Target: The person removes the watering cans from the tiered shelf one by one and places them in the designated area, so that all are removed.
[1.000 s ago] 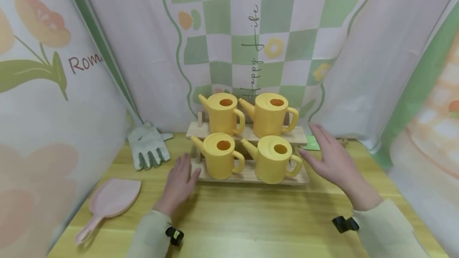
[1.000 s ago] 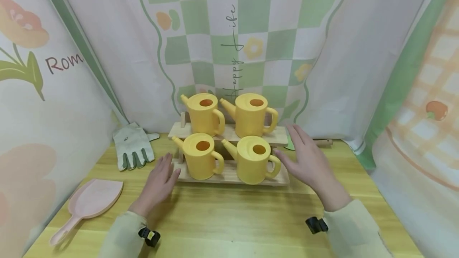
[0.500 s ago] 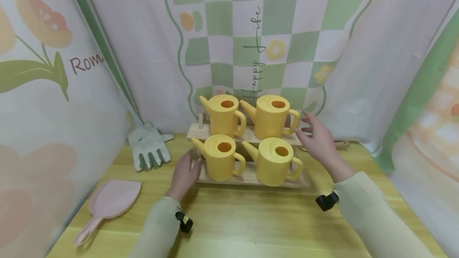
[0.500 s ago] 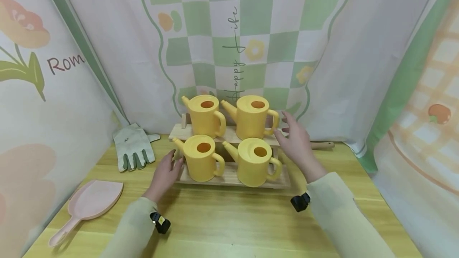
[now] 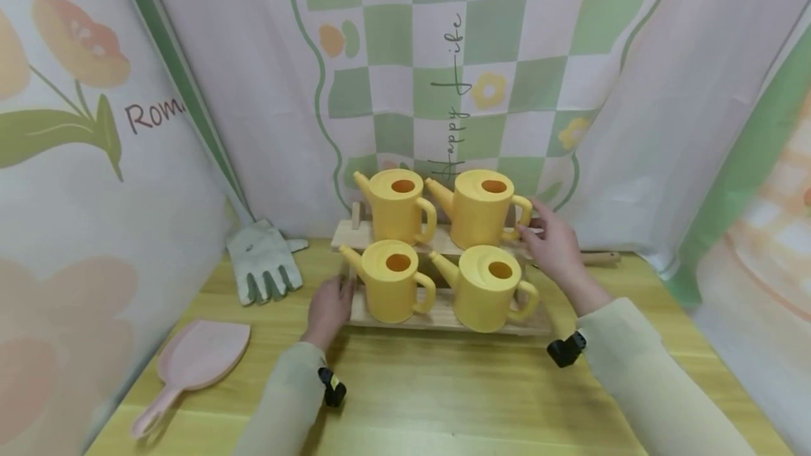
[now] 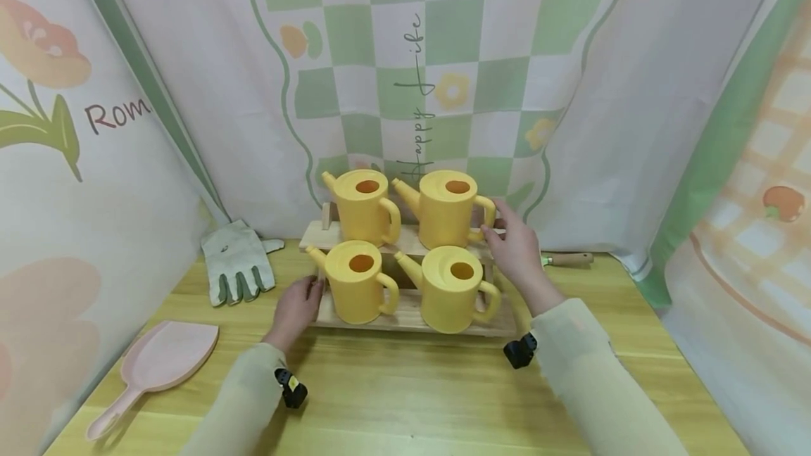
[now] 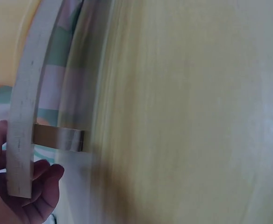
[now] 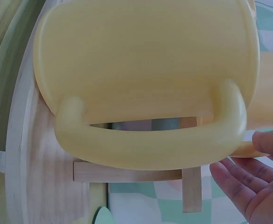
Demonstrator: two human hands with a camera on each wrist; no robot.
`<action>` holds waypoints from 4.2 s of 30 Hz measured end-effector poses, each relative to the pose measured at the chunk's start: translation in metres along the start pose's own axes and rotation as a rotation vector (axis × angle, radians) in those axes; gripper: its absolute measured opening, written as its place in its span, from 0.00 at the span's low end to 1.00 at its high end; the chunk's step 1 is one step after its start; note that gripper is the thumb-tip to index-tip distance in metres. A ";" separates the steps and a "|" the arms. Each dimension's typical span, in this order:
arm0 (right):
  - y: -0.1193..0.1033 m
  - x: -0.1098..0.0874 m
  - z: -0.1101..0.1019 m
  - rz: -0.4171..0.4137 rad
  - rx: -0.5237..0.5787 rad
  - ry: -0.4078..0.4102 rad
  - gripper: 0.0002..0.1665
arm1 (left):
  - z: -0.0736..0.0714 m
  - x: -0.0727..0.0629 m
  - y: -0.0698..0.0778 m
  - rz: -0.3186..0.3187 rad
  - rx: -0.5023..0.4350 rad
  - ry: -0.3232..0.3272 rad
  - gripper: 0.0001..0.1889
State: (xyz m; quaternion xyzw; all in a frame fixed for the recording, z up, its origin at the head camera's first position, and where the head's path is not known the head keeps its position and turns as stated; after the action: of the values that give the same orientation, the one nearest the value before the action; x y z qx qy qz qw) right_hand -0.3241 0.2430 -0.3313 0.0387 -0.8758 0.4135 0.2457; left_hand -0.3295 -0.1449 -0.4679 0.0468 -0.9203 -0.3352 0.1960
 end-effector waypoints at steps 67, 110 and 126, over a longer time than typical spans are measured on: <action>0.150 -0.096 -0.054 0.264 -0.188 0.151 0.21 | 0.008 -0.002 -0.003 0.013 0.079 -0.030 0.17; -0.101 0.005 0.070 -0.071 -0.036 -0.257 0.32 | 0.009 -0.003 -0.003 -0.013 0.025 -0.020 0.17; -0.111 0.008 0.096 -0.074 -0.092 -0.235 0.23 | 0.009 -0.004 0.001 0.031 0.063 0.031 0.19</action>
State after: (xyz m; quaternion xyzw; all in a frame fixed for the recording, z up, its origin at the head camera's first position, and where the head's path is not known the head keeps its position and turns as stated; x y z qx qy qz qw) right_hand -0.3393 0.0995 -0.3009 0.1078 -0.9147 0.3561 0.1578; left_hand -0.3295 -0.1377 -0.4753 0.0439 -0.9279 -0.3022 0.2138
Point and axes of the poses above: each hand's wrist, its own x-axis towards the middle knuckle, its own z-axis out of the palm, y = z × x, the point moved 4 cm from there along x, towards the middle knuckle, and after that the axes turned 11 degrees about y, right-handed, at the moved point
